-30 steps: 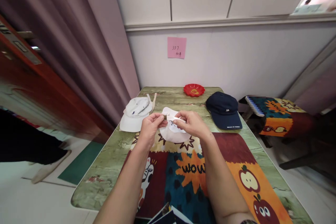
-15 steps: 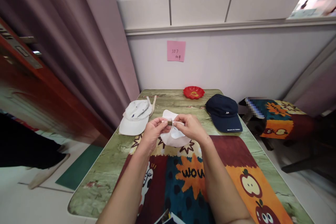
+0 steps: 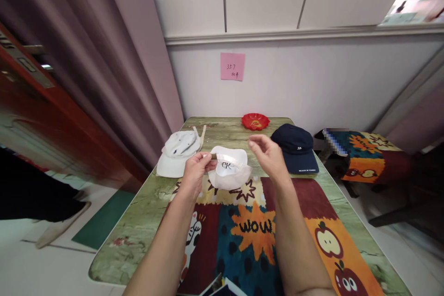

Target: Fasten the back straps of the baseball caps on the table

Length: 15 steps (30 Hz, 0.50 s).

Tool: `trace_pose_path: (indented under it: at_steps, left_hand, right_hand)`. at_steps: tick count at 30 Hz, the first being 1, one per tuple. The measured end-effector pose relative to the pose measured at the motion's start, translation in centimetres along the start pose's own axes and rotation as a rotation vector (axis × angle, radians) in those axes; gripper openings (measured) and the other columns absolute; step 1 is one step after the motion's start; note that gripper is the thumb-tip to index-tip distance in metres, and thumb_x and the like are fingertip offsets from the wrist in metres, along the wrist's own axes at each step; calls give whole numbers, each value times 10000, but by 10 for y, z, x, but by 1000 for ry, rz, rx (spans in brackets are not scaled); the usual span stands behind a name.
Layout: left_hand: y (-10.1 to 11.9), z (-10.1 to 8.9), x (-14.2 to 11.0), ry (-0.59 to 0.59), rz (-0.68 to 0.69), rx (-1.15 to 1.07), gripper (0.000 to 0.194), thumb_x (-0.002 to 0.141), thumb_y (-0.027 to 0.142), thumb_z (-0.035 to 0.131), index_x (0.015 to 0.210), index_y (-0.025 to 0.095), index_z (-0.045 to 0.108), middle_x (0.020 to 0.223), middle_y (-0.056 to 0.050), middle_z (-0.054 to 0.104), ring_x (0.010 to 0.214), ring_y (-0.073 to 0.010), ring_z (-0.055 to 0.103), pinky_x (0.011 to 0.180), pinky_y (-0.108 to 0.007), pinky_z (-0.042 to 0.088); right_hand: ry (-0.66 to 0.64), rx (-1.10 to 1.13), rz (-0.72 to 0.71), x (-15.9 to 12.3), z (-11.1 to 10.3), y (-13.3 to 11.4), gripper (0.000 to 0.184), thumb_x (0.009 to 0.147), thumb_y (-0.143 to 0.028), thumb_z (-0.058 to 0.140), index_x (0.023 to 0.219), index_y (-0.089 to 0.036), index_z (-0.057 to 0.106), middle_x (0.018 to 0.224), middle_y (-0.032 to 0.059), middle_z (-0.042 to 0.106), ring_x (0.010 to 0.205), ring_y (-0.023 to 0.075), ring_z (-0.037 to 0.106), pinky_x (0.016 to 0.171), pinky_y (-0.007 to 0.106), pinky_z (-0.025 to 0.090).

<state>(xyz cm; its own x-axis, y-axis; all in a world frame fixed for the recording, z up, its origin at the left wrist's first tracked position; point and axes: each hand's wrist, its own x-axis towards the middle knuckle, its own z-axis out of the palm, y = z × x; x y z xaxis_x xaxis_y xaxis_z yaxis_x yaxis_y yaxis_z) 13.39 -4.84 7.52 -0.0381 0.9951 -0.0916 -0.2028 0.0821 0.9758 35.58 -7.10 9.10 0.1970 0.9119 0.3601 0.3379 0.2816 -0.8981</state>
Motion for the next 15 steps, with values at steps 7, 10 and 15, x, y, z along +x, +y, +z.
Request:
trace_pose_path:
  at_steps: [7, 10, 15]
  left_hand:
    - [2, 7, -3, -50, 24, 65, 391, 618, 431, 844, 795, 147, 642, 639, -18, 682, 595, -144, 653, 660, -263, 523]
    - [4, 3, -3, -85, 10, 107, 397, 626, 438, 842, 808, 150, 638, 637, -24, 688, 576, -148, 652, 649, -266, 521]
    - [5, 1, -3, -136, 6, 108, 392, 638, 434, 838, 820, 151, 636, 668, -33, 698, 628, -163, 674, 679, -276, 527]
  right_hand:
    - [-516, -73, 32, -5, 20, -3, 229, 832, -363, 627, 878, -161, 724, 786, 15, 685, 691, 136, 561, 609, 222, 388]
    - [-536, 39, 29, -4, 21, -1, 259, 822, -392, 639, 892, -158, 723, 781, 8, 662, 674, 125, 532, 592, 213, 371]
    - [-495, 18, 42, -4, 21, 5, 294, 846, -428, 600, 846, -162, 726, 668, 5, 629, 590, 121, 497, 547, 218, 350]
